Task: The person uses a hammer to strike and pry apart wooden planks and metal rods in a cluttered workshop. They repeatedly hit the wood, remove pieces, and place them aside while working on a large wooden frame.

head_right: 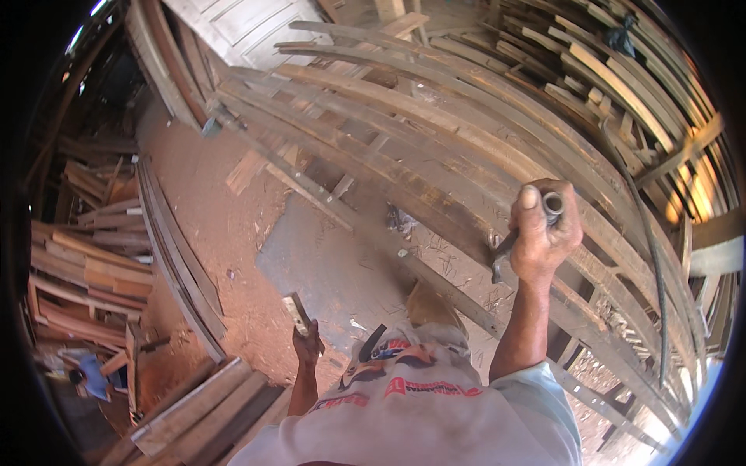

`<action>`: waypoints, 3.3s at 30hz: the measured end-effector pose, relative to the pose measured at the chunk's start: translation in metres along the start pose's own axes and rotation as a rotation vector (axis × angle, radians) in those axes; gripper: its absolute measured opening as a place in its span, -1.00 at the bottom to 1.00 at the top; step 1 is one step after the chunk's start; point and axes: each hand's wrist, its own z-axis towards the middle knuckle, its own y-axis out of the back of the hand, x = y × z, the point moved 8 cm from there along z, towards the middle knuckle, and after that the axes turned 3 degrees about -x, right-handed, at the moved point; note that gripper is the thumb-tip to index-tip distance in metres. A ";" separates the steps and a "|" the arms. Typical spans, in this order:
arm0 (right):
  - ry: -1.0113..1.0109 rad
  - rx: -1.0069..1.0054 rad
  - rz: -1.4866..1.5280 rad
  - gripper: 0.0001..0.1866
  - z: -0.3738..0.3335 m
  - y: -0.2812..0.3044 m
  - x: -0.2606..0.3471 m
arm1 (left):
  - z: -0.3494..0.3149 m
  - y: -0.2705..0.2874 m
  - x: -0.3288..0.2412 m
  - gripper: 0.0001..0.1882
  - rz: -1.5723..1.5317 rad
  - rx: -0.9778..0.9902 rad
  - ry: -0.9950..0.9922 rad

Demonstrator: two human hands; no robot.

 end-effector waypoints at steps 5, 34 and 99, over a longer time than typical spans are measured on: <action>-0.030 0.047 -0.161 -0.70 -0.004 -0.026 -0.006 | 0.061 -0.035 -0.175 -0.60 -0.060 0.053 -0.228; 0.005 -0.082 0.123 -0.31 -0.073 -0.259 0.066 | 0.328 -0.226 -0.376 -0.06 0.806 1.238 -1.167; -0.241 0.009 0.297 -0.62 -0.039 -0.364 0.011 | 0.346 -0.216 -0.329 -0.40 0.735 1.017 -1.507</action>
